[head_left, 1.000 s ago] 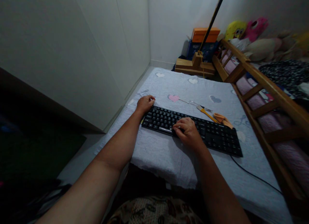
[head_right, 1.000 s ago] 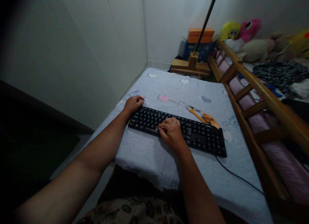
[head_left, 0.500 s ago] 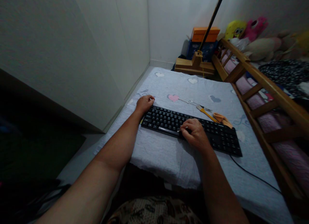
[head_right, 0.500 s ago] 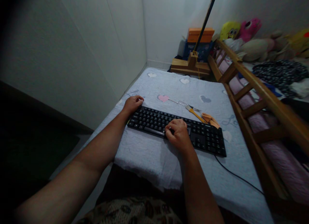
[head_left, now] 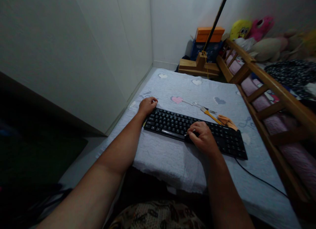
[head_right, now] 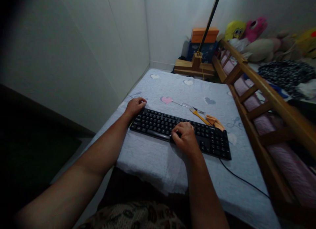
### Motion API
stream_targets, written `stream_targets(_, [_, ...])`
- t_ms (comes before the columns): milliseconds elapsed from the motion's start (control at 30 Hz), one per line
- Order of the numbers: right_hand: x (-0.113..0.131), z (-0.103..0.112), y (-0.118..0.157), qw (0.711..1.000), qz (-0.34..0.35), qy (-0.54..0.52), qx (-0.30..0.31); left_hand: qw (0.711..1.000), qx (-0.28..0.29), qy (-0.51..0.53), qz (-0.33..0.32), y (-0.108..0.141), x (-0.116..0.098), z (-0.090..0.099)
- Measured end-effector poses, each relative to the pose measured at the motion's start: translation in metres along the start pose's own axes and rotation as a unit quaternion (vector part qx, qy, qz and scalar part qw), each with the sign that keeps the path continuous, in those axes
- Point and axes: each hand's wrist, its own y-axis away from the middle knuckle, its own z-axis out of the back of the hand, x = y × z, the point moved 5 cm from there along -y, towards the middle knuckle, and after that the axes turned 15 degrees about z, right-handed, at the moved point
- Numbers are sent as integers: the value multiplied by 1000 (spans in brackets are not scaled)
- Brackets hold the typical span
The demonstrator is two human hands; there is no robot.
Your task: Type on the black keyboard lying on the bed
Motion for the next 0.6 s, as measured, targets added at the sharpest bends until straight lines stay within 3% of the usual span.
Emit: stream_targets(600, [1, 2, 2, 1000, 9, -18, 18, 1000, 4, 11, -7, -1, 1, -2])
